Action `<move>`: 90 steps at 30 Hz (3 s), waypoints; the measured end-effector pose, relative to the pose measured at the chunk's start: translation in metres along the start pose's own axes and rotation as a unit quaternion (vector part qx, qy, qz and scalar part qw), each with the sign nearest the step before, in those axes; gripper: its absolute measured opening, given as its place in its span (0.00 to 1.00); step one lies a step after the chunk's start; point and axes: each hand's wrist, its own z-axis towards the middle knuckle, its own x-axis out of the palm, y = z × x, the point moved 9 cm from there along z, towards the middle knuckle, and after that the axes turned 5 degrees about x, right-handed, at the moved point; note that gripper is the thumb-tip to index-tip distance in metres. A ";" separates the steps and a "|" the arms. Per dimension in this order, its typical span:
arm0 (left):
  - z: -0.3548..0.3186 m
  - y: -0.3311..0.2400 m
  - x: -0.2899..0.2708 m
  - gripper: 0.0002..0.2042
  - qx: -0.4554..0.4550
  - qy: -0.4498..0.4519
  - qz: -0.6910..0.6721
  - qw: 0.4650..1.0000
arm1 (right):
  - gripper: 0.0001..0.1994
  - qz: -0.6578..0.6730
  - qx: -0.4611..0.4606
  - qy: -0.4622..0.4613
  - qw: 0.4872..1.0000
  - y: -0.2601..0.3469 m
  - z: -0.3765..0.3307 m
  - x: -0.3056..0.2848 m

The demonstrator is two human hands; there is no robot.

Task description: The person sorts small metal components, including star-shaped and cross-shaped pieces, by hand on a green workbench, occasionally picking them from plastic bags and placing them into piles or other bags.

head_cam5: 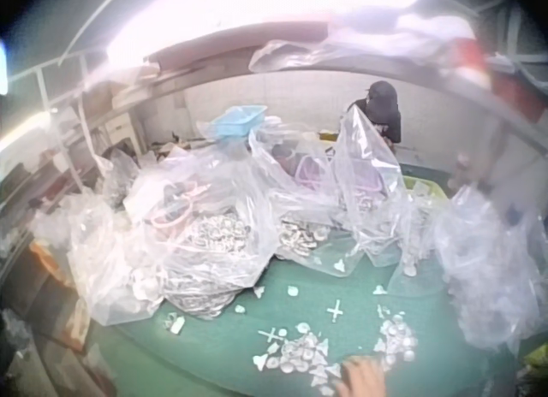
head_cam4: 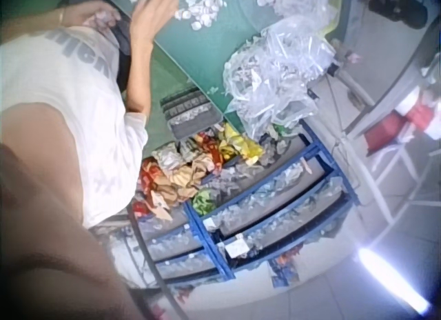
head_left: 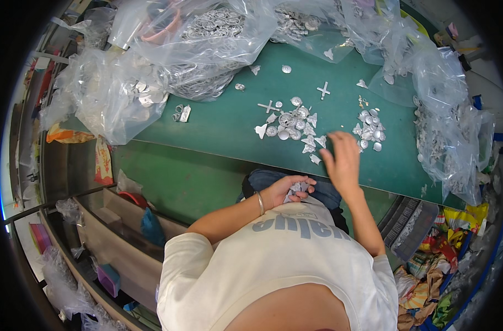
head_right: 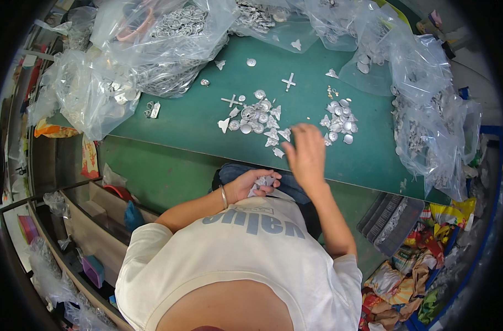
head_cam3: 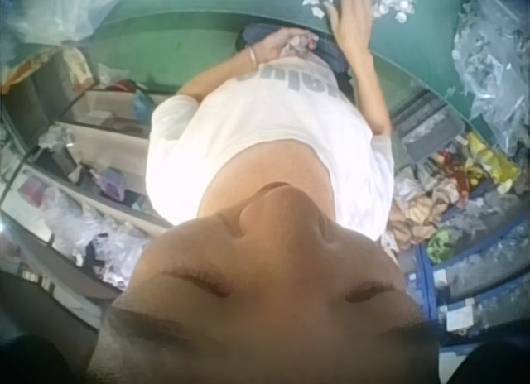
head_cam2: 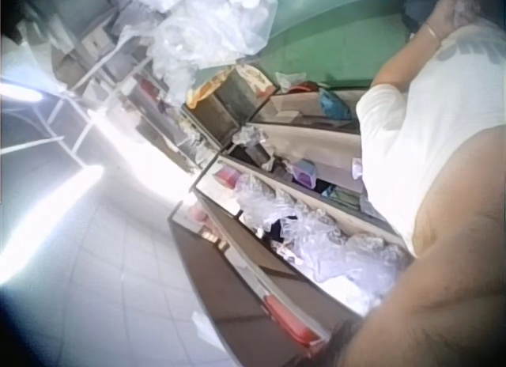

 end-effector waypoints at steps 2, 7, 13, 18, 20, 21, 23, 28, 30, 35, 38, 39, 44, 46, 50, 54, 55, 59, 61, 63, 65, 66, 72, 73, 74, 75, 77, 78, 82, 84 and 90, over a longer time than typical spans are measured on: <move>0.001 -0.002 -0.001 0.14 0.010 -0.026 0.003 1.000 | 0.24 -0.007 -0.038 0.071 0.997 0.021 -0.006 0.023; -0.010 -0.019 0.002 0.17 0.099 -0.179 0.060 0.977 | 0.22 0.022 -0.080 0.166 0.983 0.035 -0.042 0.039; -0.004 -0.021 -0.013 0.17 0.082 -0.130 0.024 0.988 | 0.18 0.126 -0.165 0.225 0.952 0.048 -0.065 0.036; -0.010 -0.023 -0.005 0.17 0.097 -0.225 0.076 0.967 | 0.25 0.174 -0.123 0.152 0.965 0.044 -0.032 0.022; -0.009 -0.020 0.002 0.17 0.083 -0.225 0.127 0.963 | 0.28 0.107 -0.089 0.130 0.982 0.038 -0.011 0.025; -0.010 -0.021 0.004 0.17 0.078 -0.224 0.153 0.959 | 0.30 0.071 -0.096 0.140 0.983 0.037 -0.007 0.036; -0.009 -0.019 0.003 0.17 0.075 -0.173 0.101 0.977 | 0.30 0.024 -0.105 0.164 0.981 0.039 -0.012 0.042; -0.005 -0.023 -0.002 0.19 0.085 -0.023 -0.041 0.995 | 0.28 0.114 -0.171 0.206 0.957 0.042 -0.065 0.039; -0.003 -0.020 0.002 0.19 0.076 0.009 -0.040 0.996 | 0.28 0.151 -0.163 0.177 0.959 0.039 -0.059 0.032; -0.006 -0.020 0.013 0.17 0.073 -0.145 0.127 0.979 | 0.27 0.023 -0.063 0.091 0.994 0.013 0.023 0.039; -0.011 -0.024 0.017 0.17 0.084 -0.175 0.125 0.973 | 0.29 -0.018 -0.079 0.129 0.988 0.015 0.008 0.045; -0.012 -0.023 0.015 0.17 0.086 -0.187 0.119 0.971 | 0.29 -0.007 -0.081 0.156 0.984 0.020 -0.007 0.042; -0.001 -0.020 -0.016 0.16 0.079 -0.006 -0.042 0.996 | 0.26 0.100 -0.148 0.223 0.958 0.041 -0.064 0.034; -0.003 -0.017 -0.007 0.15 0.085 -0.079 -0.024 0.993 | 0.22 0.159 -0.183 0.208 0.948 0.047 -0.064 0.029; -0.013 -0.016 0.007 0.13 0.066 -0.220 0.114 0.966 | 0.18 0.116 -0.135 0.061 0.982 0.043 0.021 0.026; -0.013 -0.015 0.011 0.11 0.032 -0.191 0.221 0.956 | 0.16 0.005 -0.170 0.056 0.984 0.043 0.065 0.051; -0.014 -0.016 0.019 0.10 0.034 -0.167 0.238 0.956 | 0.14 0.031 -0.173 0.051 0.983 0.044 0.066 0.049; -0.017 -0.014 0.019 0.09 0.046 -0.156 0.245 0.956 | 0.13 0.102 -0.122 0.062 0.985 0.021 0.057 0.045; -0.015 -0.013 0.017 0.10 0.044 -0.159 0.243 0.956 | 0.12 0.126 -0.099 0.039 0.986 0.015 0.060 0.034; -0.013 -0.012 0.017 0.10 0.038 -0.163 0.244 0.955 | 0.12 0.138 -0.116 0.104 0.978 0.014 0.061 0.037; -0.013 -0.013 0.016 0.12 0.028 -0.166 0.248 0.954 | 0.13 0.148 -0.131 0.132 0.971 0.016 0.062 0.033; -0.013 -0.012 0.016 0.13 0.030 -0.165 0.240 0.956 | 0.13 0.151 -0.137 0.128 0.971 0.019 0.065 0.026; -0.011 -0.011 0.010 0.18 0.025 -0.160 0.236 0.958 | 0.16 0.001 -0.017 -0.042 0.999 -0.031 0.109 0.021; -0.011 -0.011 0.010 0.18 0.026 -0.167 0.235 0.957 | 0.16 -0.066 -0.041 -0.088 0.993 -0.027 0.111 0.022; -0.011 -0.011 0.010 0.18 0.027 -0.172 0.234 0.956 | 0.16 -0.077 -0.053 -0.072 0.993 -0.028 0.111 0.028; -0.010 -0.011 0.010 0.18 0.030 -0.169 0.235 0.957 | 0.15 -0.086 -0.068 -0.056 0.992 -0.028 0.112 0.036; -0.010 -0.011 0.010 0.18 0.036 -0.162 0.235 0.958 | 0.13 -0.119 -0.109 -0.032 0.986 -0.034 0.110 0.050; -0.011 -0.011 0.010 0.18 0.034 -0.165 0.230 0.958 | 0.13 -0.096 -0.102 -0.041 0.989 -0.036 0.109 0.048; -0.012 -0.010 0.012 0.17 0.031 -0.161 0.223 0.961 | 0.11 -0.065 -0.072 -0.050 0.994 -0.034 0.104 0.040; -0.012 -0.010 0.013 0.17 0.033 -0.161 0.223 0.961 | 0.10 -0.065 -0.068 -0.050 0.994 -0.031 0.103 0.038; -0.013 -0.011 0.015 0.16 0.035 -0.165 0.215 0.962 | 0.09 -0.105 -0.078 -0.009 0.991 -0.037 0.104 0.053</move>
